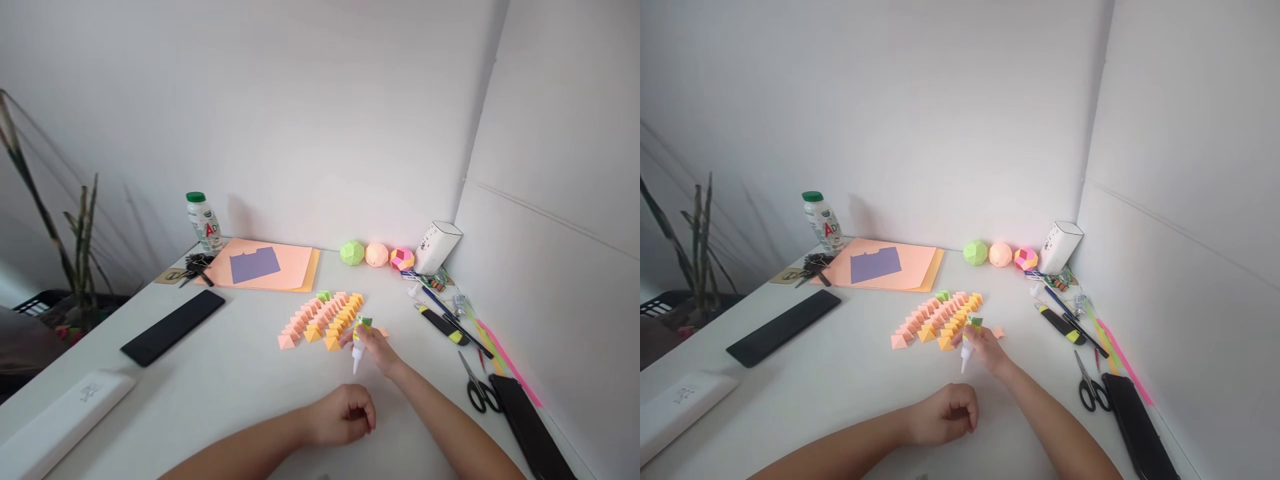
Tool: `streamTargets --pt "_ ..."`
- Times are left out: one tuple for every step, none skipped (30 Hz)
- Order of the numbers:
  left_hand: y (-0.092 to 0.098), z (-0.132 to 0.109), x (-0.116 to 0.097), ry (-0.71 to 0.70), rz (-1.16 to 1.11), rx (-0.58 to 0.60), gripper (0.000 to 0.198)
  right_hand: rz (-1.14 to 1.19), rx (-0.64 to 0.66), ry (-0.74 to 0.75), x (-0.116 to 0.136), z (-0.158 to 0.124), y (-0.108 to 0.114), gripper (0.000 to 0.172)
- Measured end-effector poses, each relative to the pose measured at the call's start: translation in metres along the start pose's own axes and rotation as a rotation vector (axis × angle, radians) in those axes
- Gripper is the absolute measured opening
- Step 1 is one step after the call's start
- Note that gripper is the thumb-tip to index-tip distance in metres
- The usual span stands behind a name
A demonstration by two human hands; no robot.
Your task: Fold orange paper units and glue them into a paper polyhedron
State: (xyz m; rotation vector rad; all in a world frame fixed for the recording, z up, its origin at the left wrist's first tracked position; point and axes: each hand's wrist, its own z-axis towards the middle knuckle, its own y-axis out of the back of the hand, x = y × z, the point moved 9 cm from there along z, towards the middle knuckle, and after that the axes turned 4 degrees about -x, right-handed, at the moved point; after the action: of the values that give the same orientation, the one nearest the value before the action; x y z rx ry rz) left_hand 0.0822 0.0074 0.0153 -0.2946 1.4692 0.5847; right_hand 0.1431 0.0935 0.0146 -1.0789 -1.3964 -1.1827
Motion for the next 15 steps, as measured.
streamTargets --pt "-0.001 0.000 -0.004 -0.047 0.059 0.005 0.020 -0.033 -0.001 -0.010 0.000 0.000 -0.001 0.052" --pt "-0.003 -0.001 -0.009 -0.102 0.117 0.008 0.022 -0.058 -0.005 -0.018 0.000 0.000 -0.002 0.052" --pt "-0.005 -0.002 -0.013 -0.160 0.174 0.013 0.023 -0.072 -0.010 -0.023 -0.001 0.001 -0.003 0.052" --pt "-0.008 -0.002 -0.017 -0.217 0.230 0.015 0.024 -0.080 -0.017 -0.024 -0.001 0.001 -0.004 0.051" --pt "-0.011 -0.003 -0.020 -0.271 0.288 0.019 0.024 -0.082 -0.023 -0.024 -0.001 0.002 -0.006 0.051" --pt "-0.015 -0.004 -0.021 -0.315 0.354 0.031 0.024 -0.081 -0.029 -0.026 -0.002 0.003 -0.007 0.052" --pt "-0.018 -0.004 -0.021 -0.354 0.426 0.038 0.023 -0.080 -0.035 -0.030 -0.004 0.005 -0.008 0.051" --pt "-0.023 -0.005 -0.021 -0.394 0.500 0.056 0.023 -0.082 -0.039 -0.035 -0.005 0.006 -0.009 0.051" --pt "-0.028 -0.006 -0.020 -0.431 0.577 0.077 0.023 -0.085 -0.041 -0.042 -0.007 0.008 -0.010 0.051" --pt "-0.033 -0.006 -0.018 -0.457 0.653 0.105 0.021 -0.088 -0.042 -0.050 -0.008 0.010 -0.011 0.051" --pt "-0.038 -0.007 -0.016 -0.476 0.730 0.135 0.019 -0.090 -0.042 -0.056 -0.010 0.011 -0.011 0.051" --pt "-0.043 -0.008 -0.015 -0.493 0.799 0.171 0.017 -0.092 -0.043 -0.060 -0.010 0.013 -0.012 0.051" --pt "-0.048 -0.009 -0.014 -0.505 0.868 0.207 0.015 -0.094 -0.044 -0.064 -0.010 0.014 -0.012 0.052" --pt "-0.053 -0.011 -0.014 -0.515 0.937 0.240 0.013 -0.097 -0.047 -0.067 -0.010 0.014 -0.012 0.052" --pt "-0.058 -0.014 -0.014 -0.522 1.000 0.273 0.011 -0.101 -0.049 -0.071 -0.010 0.014 -0.011 0.053"
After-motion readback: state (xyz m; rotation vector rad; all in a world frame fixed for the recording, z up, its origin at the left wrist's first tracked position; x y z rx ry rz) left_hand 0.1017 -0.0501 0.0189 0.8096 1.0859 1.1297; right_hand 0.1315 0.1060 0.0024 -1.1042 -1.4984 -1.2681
